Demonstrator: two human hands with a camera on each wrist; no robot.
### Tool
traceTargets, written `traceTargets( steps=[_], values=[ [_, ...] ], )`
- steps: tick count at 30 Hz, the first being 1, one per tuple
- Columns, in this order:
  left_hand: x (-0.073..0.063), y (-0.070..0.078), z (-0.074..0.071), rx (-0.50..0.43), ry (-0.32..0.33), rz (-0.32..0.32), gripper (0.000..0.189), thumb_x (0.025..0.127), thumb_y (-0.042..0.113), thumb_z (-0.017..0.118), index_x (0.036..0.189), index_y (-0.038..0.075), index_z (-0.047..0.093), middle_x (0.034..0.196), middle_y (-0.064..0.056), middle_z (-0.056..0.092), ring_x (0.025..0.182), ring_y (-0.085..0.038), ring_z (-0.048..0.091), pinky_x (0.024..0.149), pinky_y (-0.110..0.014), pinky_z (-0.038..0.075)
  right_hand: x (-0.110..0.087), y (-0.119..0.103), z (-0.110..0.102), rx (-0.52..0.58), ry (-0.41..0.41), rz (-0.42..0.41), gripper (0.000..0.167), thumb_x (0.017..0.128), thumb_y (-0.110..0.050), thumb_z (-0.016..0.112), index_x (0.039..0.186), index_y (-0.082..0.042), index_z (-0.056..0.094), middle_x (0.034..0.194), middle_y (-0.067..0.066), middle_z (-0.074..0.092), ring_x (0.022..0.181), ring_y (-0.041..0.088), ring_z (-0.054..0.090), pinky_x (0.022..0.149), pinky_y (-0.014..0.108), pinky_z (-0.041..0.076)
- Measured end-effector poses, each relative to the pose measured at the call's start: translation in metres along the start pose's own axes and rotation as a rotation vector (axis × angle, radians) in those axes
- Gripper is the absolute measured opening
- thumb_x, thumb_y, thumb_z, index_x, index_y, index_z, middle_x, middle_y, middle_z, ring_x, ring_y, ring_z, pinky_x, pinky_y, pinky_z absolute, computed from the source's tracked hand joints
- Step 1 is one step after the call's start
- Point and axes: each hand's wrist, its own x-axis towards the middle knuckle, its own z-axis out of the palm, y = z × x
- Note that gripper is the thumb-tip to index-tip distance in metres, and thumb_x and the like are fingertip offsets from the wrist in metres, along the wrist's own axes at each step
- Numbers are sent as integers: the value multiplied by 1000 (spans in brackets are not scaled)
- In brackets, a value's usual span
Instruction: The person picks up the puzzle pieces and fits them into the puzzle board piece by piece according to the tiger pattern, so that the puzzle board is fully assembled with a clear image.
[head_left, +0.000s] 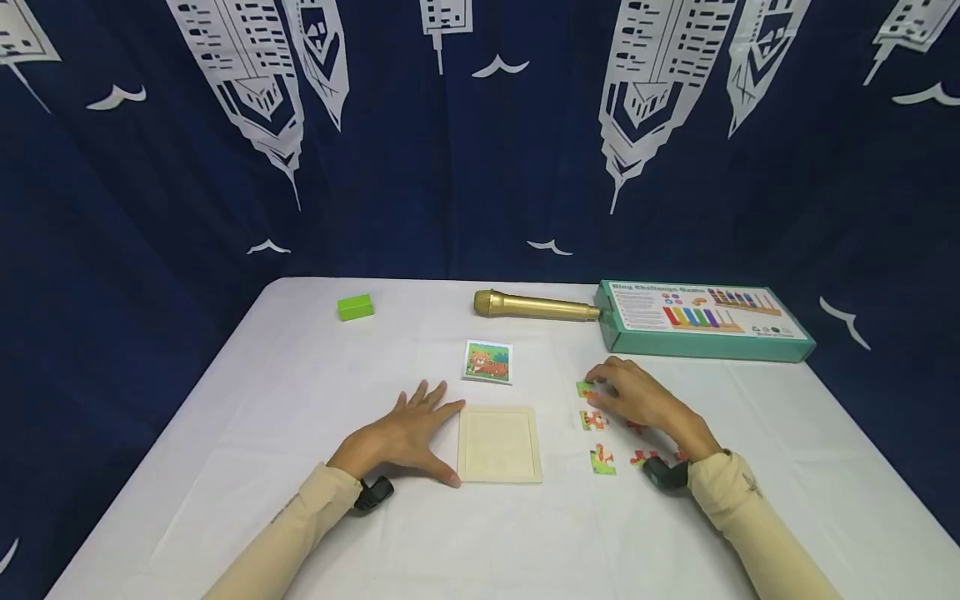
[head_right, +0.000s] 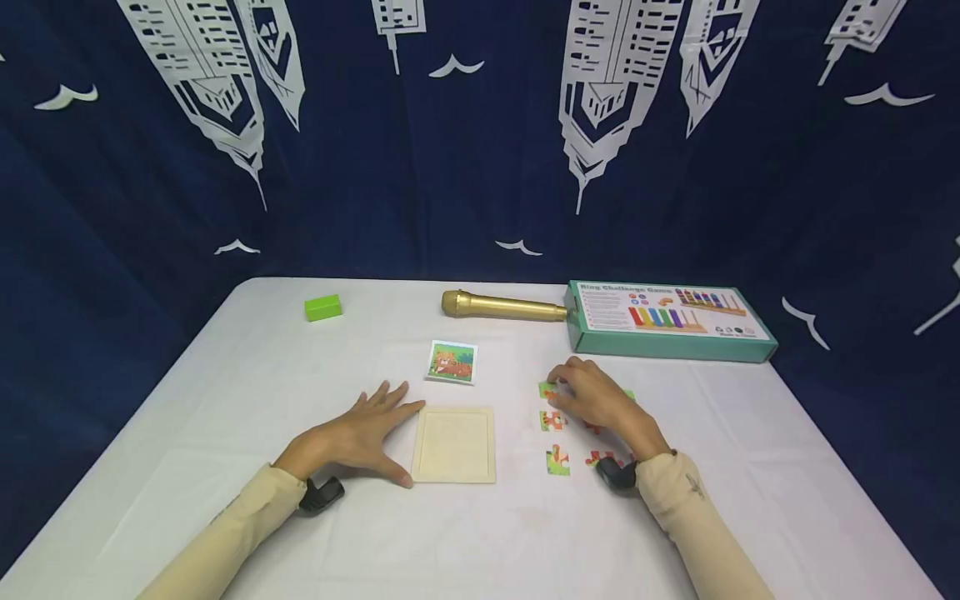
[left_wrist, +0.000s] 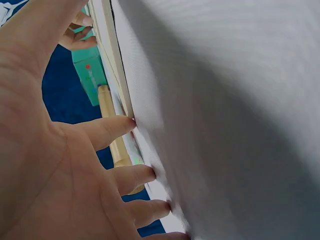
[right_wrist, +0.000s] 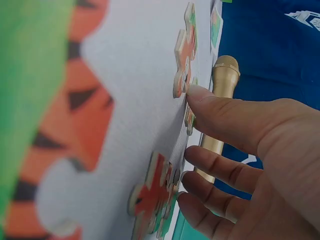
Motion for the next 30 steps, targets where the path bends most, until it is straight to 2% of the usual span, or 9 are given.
traceTargets(
  steps=[9, 15, 19, 25, 30],
  values=[
    [3, 0, -3, 8, -1, -6, 113, 61, 61, 82, 152, 19, 29, 160, -16, 5, 146, -39, -4, 115, -59, 1, 8, 1, -1, 88, 9, 52, 29, 84, -17, 74, 108, -7, 61, 104, 10, 63, 100, 29, 57, 87, 49, 46],
    [4, -2, -1, 4, -10, -5, 114, 61, 62, 82, 152, 19, 28, 160, -16, 4, 145, -39, -6, 115, -59, 0, 10, -1, 3, 137, 85, 12, 20, 84, -5, 71, 100, -7, 60, 88, 3, 64, 82, 19, 58, 73, 36, 48],
    [4, -2, -2, 3, -10, -2, 114, 61, 62, 81, 153, 19, 27, 160, -15, 3, 146, -39, -6, 115, -59, 0, 10, -2, 2, 154, 124, -7, 17, 85, 1, 68, 100, -4, 63, 84, 6, 64, 79, 18, 58, 73, 37, 49],
    [4, -1, -2, 2, -7, -3, 113, 62, 62, 80, 153, 18, 27, 160, -16, 4, 146, -39, -5, 115, -59, 0, 11, -5, 2, 219, 91, 23, 17, 85, -1, 68, 101, -6, 68, 85, 2, 66, 82, 16, 60, 78, 37, 50],
    [5, -1, -2, 0, 0, -4, 113, 63, 63, 80, 152, 18, 28, 160, -17, 4, 145, -40, -5, 115, -59, 0, 12, -13, 1, 283, 77, 24, 14, 88, -7, 68, 101, -9, 70, 82, -1, 66, 78, 14, 60, 73, 31, 51]
  ],
)
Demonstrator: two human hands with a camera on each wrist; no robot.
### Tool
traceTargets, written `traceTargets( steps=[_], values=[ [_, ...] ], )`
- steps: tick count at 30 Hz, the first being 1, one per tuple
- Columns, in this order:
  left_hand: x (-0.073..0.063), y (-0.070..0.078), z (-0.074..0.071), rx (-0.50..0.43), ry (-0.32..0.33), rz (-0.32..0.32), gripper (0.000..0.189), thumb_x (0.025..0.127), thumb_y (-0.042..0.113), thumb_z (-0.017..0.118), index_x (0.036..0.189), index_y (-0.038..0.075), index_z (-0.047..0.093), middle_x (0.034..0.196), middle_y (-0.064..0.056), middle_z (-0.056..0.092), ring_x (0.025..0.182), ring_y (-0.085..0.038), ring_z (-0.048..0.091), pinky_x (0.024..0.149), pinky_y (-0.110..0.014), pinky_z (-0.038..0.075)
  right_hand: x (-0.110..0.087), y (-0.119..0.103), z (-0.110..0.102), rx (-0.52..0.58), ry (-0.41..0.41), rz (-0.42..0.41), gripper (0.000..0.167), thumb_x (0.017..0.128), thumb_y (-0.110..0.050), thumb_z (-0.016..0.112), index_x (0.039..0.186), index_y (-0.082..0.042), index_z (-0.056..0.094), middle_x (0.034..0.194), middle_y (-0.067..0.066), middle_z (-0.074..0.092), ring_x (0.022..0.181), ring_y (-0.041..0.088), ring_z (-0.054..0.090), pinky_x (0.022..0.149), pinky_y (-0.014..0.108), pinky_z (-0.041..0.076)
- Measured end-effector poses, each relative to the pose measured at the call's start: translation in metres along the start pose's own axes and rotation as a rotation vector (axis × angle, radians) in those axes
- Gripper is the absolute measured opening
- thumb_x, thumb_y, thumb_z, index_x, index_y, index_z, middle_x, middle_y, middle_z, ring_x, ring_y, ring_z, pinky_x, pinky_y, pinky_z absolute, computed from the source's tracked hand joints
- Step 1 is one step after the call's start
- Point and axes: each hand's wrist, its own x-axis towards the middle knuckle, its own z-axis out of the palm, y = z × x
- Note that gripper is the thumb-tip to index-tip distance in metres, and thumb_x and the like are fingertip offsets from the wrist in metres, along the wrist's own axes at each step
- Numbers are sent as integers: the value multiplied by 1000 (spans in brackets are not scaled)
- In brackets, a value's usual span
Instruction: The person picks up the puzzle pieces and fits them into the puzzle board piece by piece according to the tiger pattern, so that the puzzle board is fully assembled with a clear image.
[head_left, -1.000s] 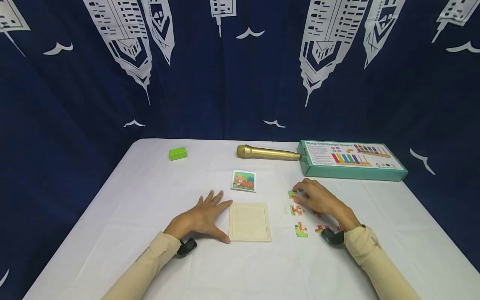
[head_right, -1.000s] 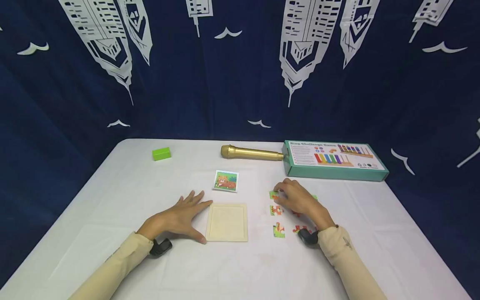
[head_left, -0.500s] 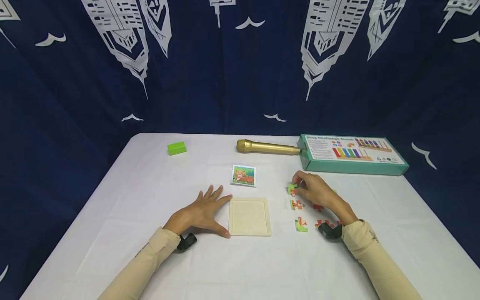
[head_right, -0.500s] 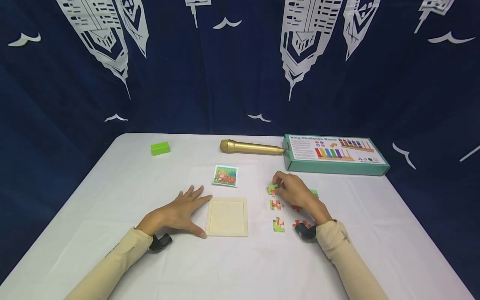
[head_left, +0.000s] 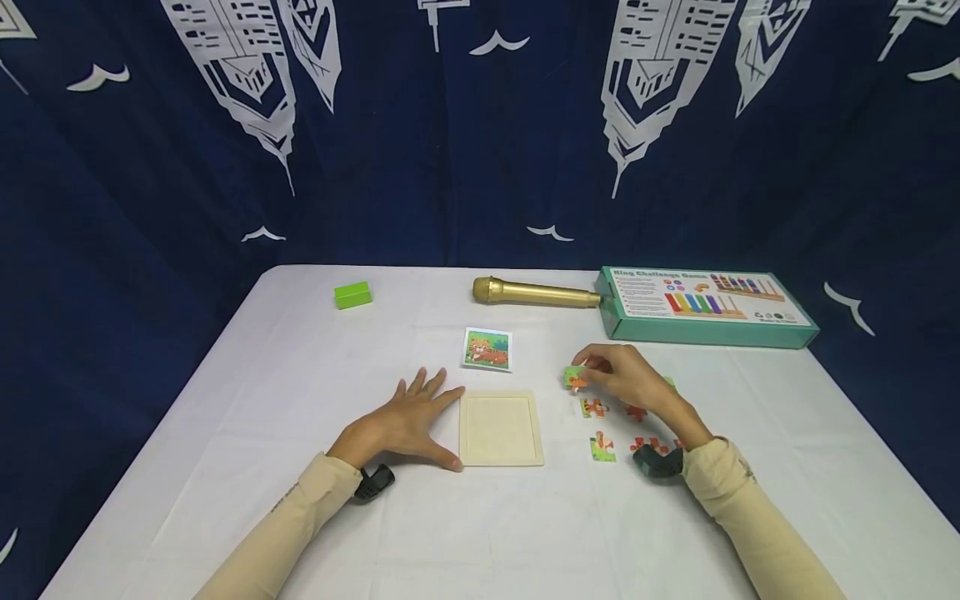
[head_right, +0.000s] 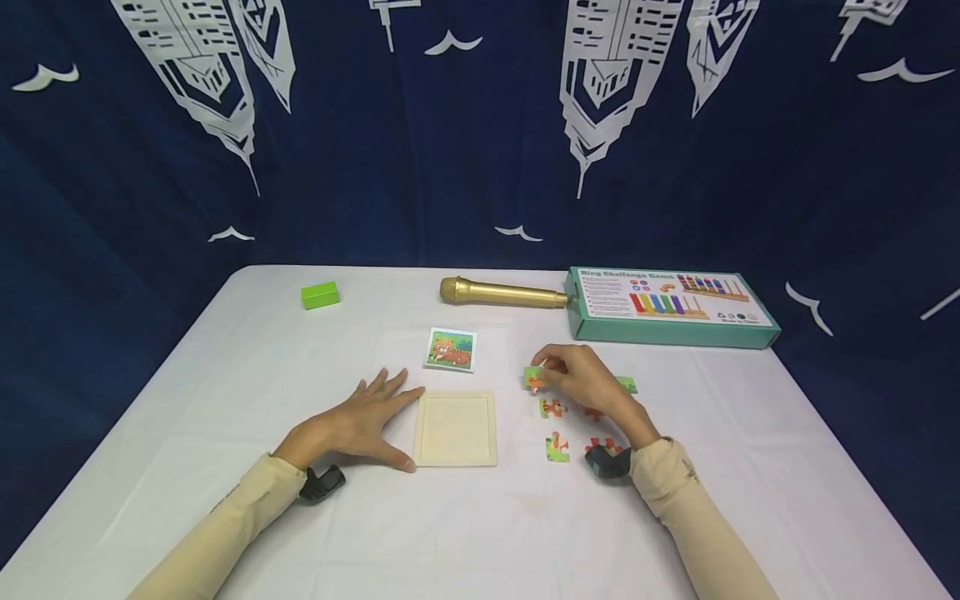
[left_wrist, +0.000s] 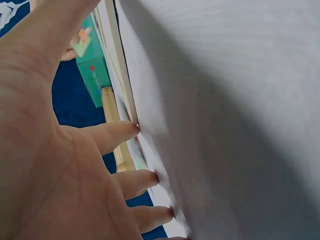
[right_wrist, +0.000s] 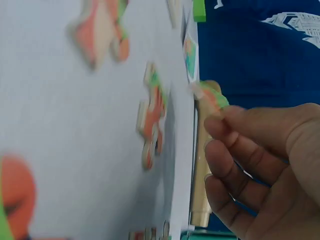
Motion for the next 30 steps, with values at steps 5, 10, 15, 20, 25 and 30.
traceTargets(
  steps=[5, 10, 15, 20, 25, 30],
  values=[
    [4, -1, 1, 4, 2, -4, 113, 64, 65, 78, 153, 18, 27, 160, -16, 3, 145, -40, -6, 115, -59, -1, 2, -9, 7, 65, 4, -20, 15, 88, -6, 68, 102, -10, 70, 78, -1, 64, 73, 13, 60, 68, 27, 50],
    [7, 0, 1, 6, 5, 2, 113, 64, 66, 77, 153, 18, 26, 160, -17, 3, 145, -40, -7, 115, -59, -1, 5, -22, 19, 96, -17, -46, 16, 90, -6, 65, 104, -12, 69, 82, -1, 65, 72, 13, 60, 65, 26, 49],
    [8, 1, 0, 11, 6, -3, 113, 63, 66, 77, 153, 19, 26, 160, -16, 2, 145, -40, -7, 115, -59, -2, 10, -36, 30, 131, -30, -94, 16, 89, -4, 64, 104, -10, 67, 81, -1, 64, 72, 12, 59, 66, 25, 50],
    [9, 2, 1, 11, 9, -8, 113, 63, 66, 77, 153, 19, 27, 160, -16, 3, 145, -40, -7, 115, -59, -1, 17, -45, 40, 165, -19, -127, 13, 87, -3, 66, 98, -8, 66, 77, -3, 66, 73, 10, 59, 70, 24, 51],
    [10, 1, 3, 10, 9, -6, 113, 64, 66, 77, 153, 19, 27, 160, -16, 4, 145, -40, -6, 115, -58, 0, 23, -50, 49, 186, -35, -124, 11, 86, -3, 68, 97, -6, 67, 78, -1, 67, 74, 9, 60, 71, 24, 52],
    [10, 2, 2, 8, 5, -5, 112, 64, 65, 77, 153, 19, 27, 160, -15, 3, 145, -39, -6, 115, -58, 0, 27, -55, 57, 235, -70, -126, 11, 86, -3, 68, 97, -4, 67, 79, 1, 70, 74, 9, 62, 71, 23, 52]
  ],
)
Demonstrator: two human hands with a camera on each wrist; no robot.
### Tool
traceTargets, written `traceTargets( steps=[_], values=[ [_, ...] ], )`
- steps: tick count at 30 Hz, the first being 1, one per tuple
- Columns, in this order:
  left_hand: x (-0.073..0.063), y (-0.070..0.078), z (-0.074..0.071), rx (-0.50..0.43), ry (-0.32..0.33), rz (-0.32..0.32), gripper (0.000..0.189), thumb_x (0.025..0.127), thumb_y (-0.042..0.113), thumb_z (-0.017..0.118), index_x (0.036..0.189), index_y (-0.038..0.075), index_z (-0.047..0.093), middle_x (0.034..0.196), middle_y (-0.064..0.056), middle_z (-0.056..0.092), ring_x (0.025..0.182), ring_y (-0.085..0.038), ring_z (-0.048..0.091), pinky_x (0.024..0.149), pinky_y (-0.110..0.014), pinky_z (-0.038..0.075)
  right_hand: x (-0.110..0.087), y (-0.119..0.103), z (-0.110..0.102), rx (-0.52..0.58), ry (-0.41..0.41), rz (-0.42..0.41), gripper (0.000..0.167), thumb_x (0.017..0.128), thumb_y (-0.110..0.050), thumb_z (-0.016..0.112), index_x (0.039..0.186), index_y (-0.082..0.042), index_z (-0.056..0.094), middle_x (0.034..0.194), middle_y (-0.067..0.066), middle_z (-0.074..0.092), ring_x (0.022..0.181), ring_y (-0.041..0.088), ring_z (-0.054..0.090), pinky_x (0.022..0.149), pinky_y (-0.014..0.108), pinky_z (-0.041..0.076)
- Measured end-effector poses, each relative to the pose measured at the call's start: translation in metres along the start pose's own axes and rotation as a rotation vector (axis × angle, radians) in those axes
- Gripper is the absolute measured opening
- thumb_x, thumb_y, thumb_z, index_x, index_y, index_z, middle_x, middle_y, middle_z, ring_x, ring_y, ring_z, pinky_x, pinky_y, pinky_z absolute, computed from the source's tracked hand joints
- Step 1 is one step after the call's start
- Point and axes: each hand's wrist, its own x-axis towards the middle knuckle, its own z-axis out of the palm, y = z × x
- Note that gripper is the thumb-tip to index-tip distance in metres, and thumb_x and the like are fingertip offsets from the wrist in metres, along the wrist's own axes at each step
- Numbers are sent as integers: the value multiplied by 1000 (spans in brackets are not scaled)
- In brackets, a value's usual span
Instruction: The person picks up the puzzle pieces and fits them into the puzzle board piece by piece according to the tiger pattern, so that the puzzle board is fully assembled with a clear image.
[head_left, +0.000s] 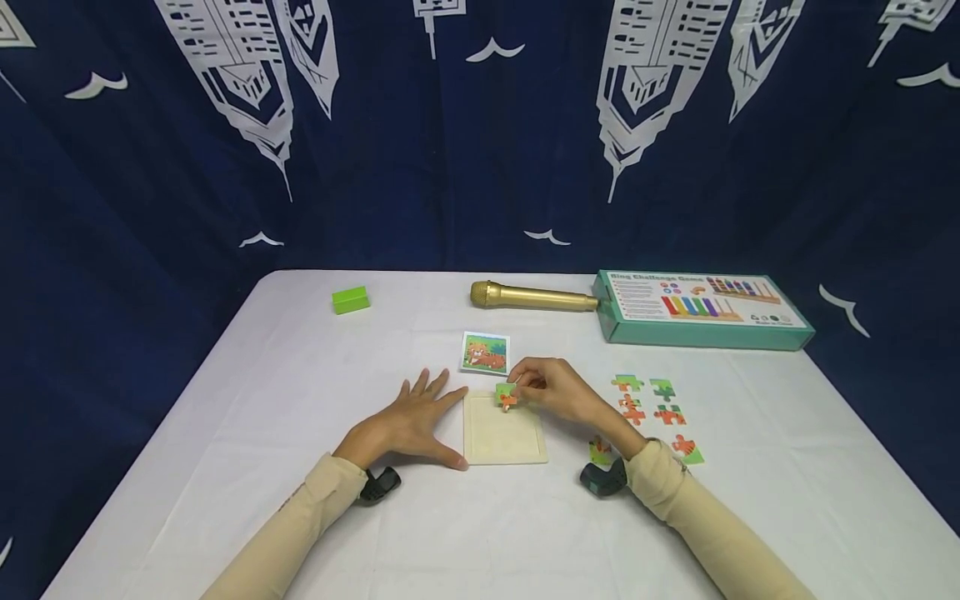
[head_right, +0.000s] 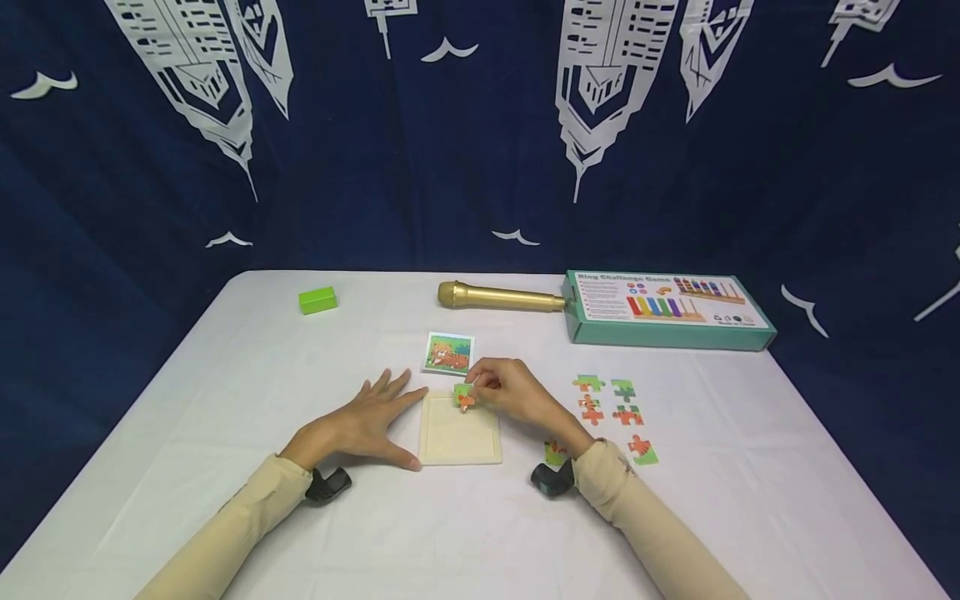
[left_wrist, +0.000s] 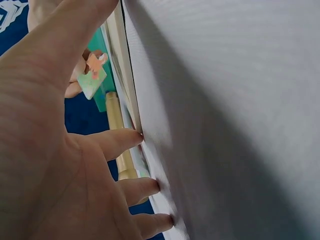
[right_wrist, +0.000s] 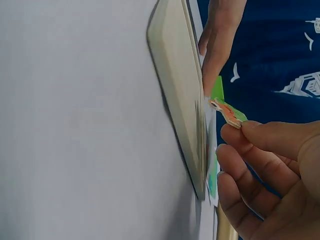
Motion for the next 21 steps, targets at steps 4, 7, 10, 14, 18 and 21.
traceTargets(
  steps=[4, 7, 10, 14, 18, 21],
  values=[
    [0, 0, 0, 9, -9, -11, 111, 65, 66, 76, 153, 21, 25, 161, -13, 2, 146, -38, -8, 116, -57, 0, 3, -2, 8, 64, -37, 5, 9, 86, -3, 68, 96, -3, 68, 78, 2, 70, 71, 7, 63, 67, 20, 50],
    [-1, 0, 1, 13, -17, -15, 111, 65, 67, 76, 153, 22, 24, 161, -12, 2, 146, -37, -8, 116, -56, -1, 6, -3, 14, 91, -59, 21, 8, 87, -4, 68, 95, -4, 68, 75, 1, 69, 67, 6, 60, 63, 19, 48],
    [-1, 0, 1, 12, -16, -12, 111, 65, 66, 76, 153, 22, 25, 161, -11, 2, 146, -37, -8, 116, -56, -1, 8, -5, 18, 77, -67, 21, 7, 87, -4, 67, 94, -5, 69, 73, 0, 66, 64, 7, 56, 61, 19, 46],
    [-1, 0, 1, 13, -8, -8, 110, 65, 66, 76, 153, 22, 26, 161, -12, 3, 146, -38, -7, 116, -57, 0, 12, -6, 21, 51, -67, 3, 9, 86, -1, 65, 94, -4, 69, 72, 0, 64, 62, 6, 52, 58, 18, 44],
    [-1, -1, 1, 23, -7, -9, 110, 65, 66, 76, 153, 23, 26, 161, -12, 3, 146, -38, -7, 116, -57, 1, 13, -11, 21, 46, -70, 4, 10, 85, 1, 65, 93, -2, 69, 73, 3, 65, 63, 7, 52, 58, 17, 43],
    [-1, -1, 1, 26, -7, -9, 110, 65, 67, 76, 153, 23, 26, 161, -12, 3, 146, -38, -7, 116, -57, 1, 15, -10, 22, 30, -71, 7, 9, 85, 1, 66, 93, -2, 70, 73, 3, 66, 64, 7, 53, 59, 18, 44]
  ],
)
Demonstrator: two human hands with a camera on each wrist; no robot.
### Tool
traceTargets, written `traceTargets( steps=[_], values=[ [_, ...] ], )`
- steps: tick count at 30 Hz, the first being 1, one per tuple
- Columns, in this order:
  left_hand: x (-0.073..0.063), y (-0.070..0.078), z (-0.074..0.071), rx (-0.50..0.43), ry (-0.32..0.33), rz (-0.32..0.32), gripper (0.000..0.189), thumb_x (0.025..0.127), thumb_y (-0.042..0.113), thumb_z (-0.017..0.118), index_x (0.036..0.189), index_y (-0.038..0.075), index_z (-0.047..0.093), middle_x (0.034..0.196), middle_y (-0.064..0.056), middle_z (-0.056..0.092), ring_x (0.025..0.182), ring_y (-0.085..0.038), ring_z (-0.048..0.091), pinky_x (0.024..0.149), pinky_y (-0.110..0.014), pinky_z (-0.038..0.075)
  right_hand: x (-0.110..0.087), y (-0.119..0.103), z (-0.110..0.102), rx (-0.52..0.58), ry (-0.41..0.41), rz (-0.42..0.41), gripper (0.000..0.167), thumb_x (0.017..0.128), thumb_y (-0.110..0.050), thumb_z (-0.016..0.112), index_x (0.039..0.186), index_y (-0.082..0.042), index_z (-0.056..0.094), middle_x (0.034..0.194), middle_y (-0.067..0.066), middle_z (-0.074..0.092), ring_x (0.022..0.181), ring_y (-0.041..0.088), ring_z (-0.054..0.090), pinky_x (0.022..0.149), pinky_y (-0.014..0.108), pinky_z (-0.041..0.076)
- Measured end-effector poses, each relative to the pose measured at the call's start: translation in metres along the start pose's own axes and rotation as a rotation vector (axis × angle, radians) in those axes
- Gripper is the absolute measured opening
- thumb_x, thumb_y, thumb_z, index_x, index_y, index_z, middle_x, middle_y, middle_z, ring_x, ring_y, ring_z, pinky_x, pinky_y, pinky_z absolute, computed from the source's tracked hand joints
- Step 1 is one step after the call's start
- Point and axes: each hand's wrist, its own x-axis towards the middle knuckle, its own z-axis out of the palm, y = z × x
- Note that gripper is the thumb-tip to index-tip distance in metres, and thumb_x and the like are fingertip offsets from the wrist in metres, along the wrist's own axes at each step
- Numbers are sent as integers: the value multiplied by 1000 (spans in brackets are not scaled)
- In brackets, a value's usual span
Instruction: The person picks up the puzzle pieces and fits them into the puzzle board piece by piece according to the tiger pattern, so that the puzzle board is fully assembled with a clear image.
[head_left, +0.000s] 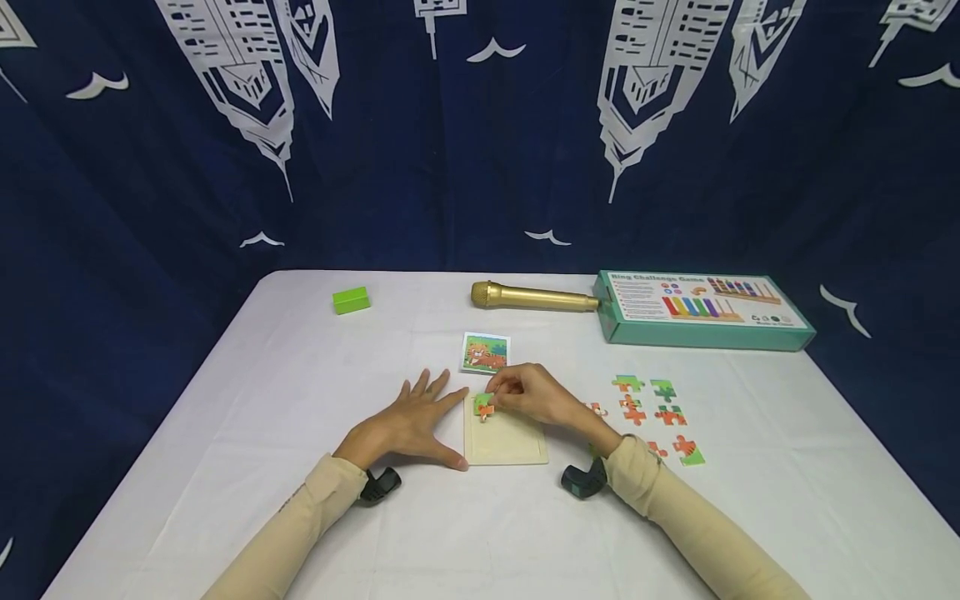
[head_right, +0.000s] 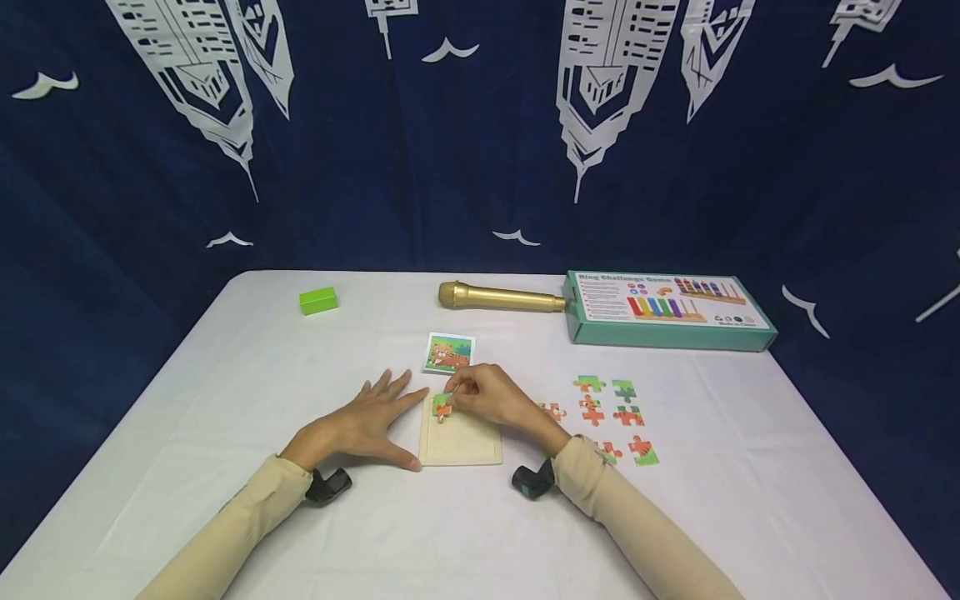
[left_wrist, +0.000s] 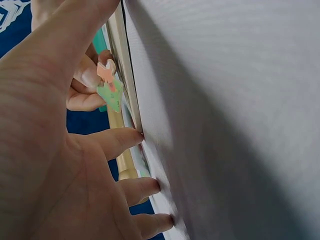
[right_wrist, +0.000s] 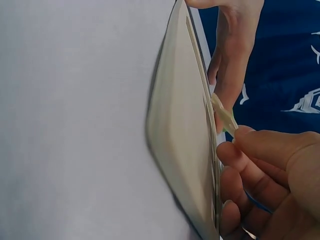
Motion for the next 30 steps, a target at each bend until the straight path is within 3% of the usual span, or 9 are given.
traceTargets(
  steps=[19, 30],
  values=[
    [1, 1, 1, 6, -8, -3, 111, 65, 68, 75, 153, 23, 25, 161, -10, 1, 146, -37, -7, 116, -56, 0, 4, 2, 7, -188, 8, -30, 8, 85, -7, 70, 94, -8, 71, 71, -5, 58, 60, 6, 47, 56, 19, 40],
    [1, 0, -1, 12, -6, 6, 110, 66, 67, 75, 153, 21, 26, 161, -14, 4, 145, -40, -5, 116, -58, 2, 6, 1, 9, -234, 3, -50, 8, 85, -9, 72, 91, -9, 67, 69, -6, 55, 59, 5, 45, 54, 20, 37]
  ],
)
